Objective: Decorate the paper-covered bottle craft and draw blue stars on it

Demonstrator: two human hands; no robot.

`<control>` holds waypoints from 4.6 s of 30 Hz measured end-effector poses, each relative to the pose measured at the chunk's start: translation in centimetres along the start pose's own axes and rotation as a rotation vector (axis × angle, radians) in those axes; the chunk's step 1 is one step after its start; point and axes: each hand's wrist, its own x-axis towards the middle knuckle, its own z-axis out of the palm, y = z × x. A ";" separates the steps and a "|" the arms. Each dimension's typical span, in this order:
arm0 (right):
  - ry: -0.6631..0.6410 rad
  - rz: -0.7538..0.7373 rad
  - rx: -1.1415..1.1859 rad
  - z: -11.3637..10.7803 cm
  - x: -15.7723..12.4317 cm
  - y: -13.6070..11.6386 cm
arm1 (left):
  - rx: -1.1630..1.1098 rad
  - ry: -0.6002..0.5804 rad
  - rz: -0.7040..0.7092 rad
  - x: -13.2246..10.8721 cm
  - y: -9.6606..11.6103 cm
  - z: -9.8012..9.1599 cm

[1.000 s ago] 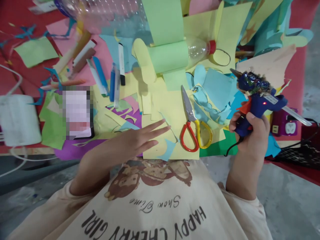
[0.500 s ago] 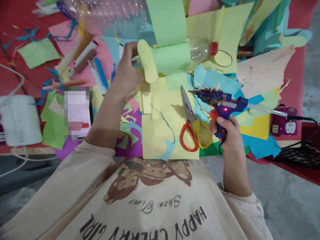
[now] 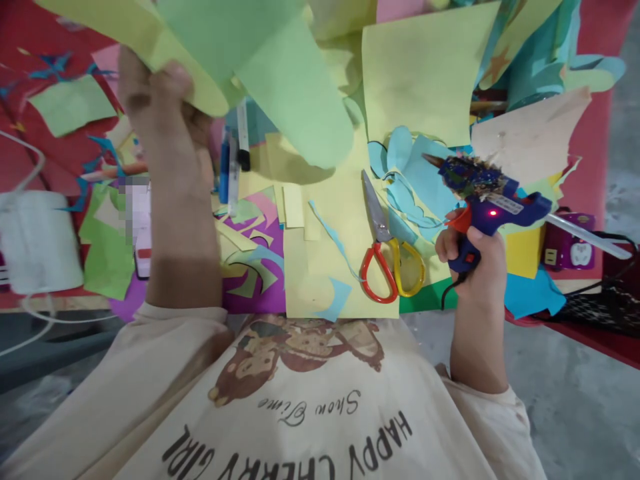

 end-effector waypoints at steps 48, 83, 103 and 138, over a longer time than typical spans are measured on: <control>-0.289 0.017 -0.322 6.5 0.8 2.2 | 0.091 -0.343 -0.044 -7.9 -1.0 3.1; -0.170 0.008 -0.314 3.6 1.1 2.6 | 0.090 -0.315 -0.086 -7.9 -1.0 3.1; -0.093 -0.005 -0.265 2.9 0.8 1.9 | 0.089 -0.319 -0.050 -7.8 -1.0 3.2; -0.060 -0.007 -0.277 2.9 0.6 2.5 | 0.089 -0.326 -0.079 -7.8 -1.1 3.2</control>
